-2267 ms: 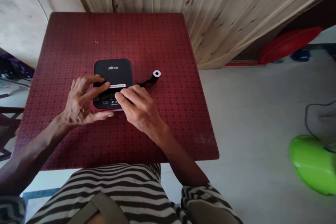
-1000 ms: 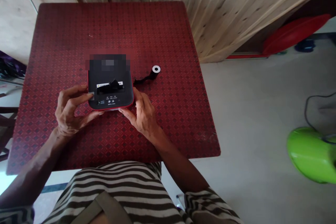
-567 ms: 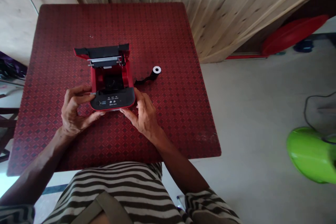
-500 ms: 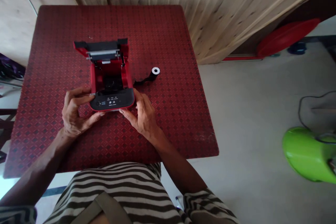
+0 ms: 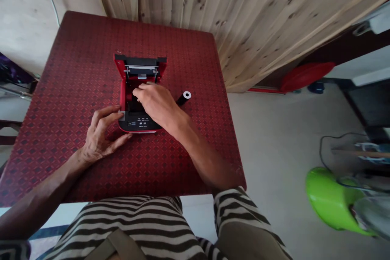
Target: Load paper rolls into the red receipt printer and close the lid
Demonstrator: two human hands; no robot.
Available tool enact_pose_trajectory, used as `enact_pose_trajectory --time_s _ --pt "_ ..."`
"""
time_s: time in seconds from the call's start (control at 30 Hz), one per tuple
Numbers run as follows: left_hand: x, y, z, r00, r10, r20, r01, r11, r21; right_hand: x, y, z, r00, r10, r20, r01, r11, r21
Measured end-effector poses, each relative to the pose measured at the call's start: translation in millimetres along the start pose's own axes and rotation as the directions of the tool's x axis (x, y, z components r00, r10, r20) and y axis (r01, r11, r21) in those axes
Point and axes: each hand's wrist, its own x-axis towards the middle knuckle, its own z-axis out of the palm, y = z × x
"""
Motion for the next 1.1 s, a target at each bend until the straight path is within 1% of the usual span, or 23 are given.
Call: enact_pose_trajectory --time_s 0.07,0.17,0.27,0.33,0.43,0.5,0.53,0.57,0.6,0.63,0.67,0.7,0.73,0.77,0.8,0.87,0.9,0.97,1.03,1.1 --pt "-1 1 0.7 1.0 0.004 0.008 -0.003 1.0 -0.009 13 -3 -1 0.992 0.045 0.12 -0.037 0.997 -0.068" --pt "-1 2 1.0 1.0 0.006 0.023 -0.006 1.0 -0.012 22 -4 -2 0.969 0.072 0.238 -0.042 0.991 -0.129" --pt "0 3 0.8 1.0 0.003 0.019 -0.002 1.0 -0.013 22 -3 -6 0.958 0.047 0.282 -0.01 0.992 -0.129" --pt "0 4 0.8 1.0 -0.001 0.011 0.001 1.0 -0.015 18 -2 -9 0.967 0.032 0.254 -0.004 0.994 -0.109" --pt "0 3 0.9 1.0 0.001 0.009 -0.001 1.0 -0.022 8 -6 -13 0.989 0.069 0.129 -0.06 0.996 -0.072" --pt "0 2 1.0 1.0 0.005 0.008 -0.005 1.0 -0.026 -4 -9 -16 0.996 0.092 -0.01 -0.092 0.996 -0.009" --pt "-1 1 1.0 1.0 0.005 0.007 -0.005 1.0 -0.027 -13 -10 -17 0.99 0.097 -0.1 -0.093 0.995 0.045" --pt "-1 1 1.0 1.0 0.003 0.007 -0.003 1.0 -0.026 -23 -10 -19 0.974 0.106 -0.199 -0.084 0.99 0.116" --pt "0 1 1.0 1.0 0.001 0.007 0.0 1.0 -0.024 -35 -10 -21 0.947 0.127 -0.296 -0.068 0.977 0.201" --pt "0 1 0.9 1.0 -0.002 0.008 0.002 1.0 -0.024 -49 -10 -23 0.909 0.17 -0.38 -0.052 0.952 0.3" --pt "0 1 0.9 1.0 -0.005 0.007 0.005 1.0 -0.026 -64 -9 -25 0.869 0.227 -0.44 -0.03 0.911 0.411" --pt "0 0 0.8 1.0 -0.008 0.005 0.008 1.0 -0.03 -81 -8 -25 0.833 0.29 -0.47 -0.002 0.852 0.523" --pt "0 0 0.7 1.0 -0.01 0.001 0.01 0.999 -0.035 -98 -8 -25 0.81 0.353 -0.468 0.023 0.778 0.628" --pt "1 0 0.6 1.0 -0.011 -0.003 0.011 0.999 -0.04 -114 -9 -23 0.803 0.406 -0.437 0.038 0.696 0.717" --pt "1 0 0.5 1.0 -0.015 -0.006 0.014 0.999 -0.043 -130 -10 -19 0.807 0.447 -0.386 0.035 0.616 0.787" --pt "1 -1 0.3 1.0 -0.016 -0.006 0.016 0.999 -0.041 -156 -16 -5 0.831 0.495 -0.253 -0.028 0.492 0.87" --pt "1 -2 0.2 1.0 -0.014 -0.005 0.014 0.999 -0.037 -166 -19 5 0.84 0.508 -0.189 -0.076 0.456 0.887" --pt "1 -2 0.0 1.0 -0.005 -0.008 0.005 1.0 -0.026 -177 -26 29 0.848 0.521 -0.102 -0.15 0.419 0.895" --pt "2 -2 -0.2 1.0 0.002 -0.014 -0.002 1.0 -0.015 -179 -31 55 0.839 0.54 -0.062 -0.186 0.392 0.901" --pt "2 -2 -0.6 1.0 -0.003 -0.013 0.003 1.0 -0.008 -176 -34 77 0.823 0.566 -0.05 -0.206 0.379 0.902"
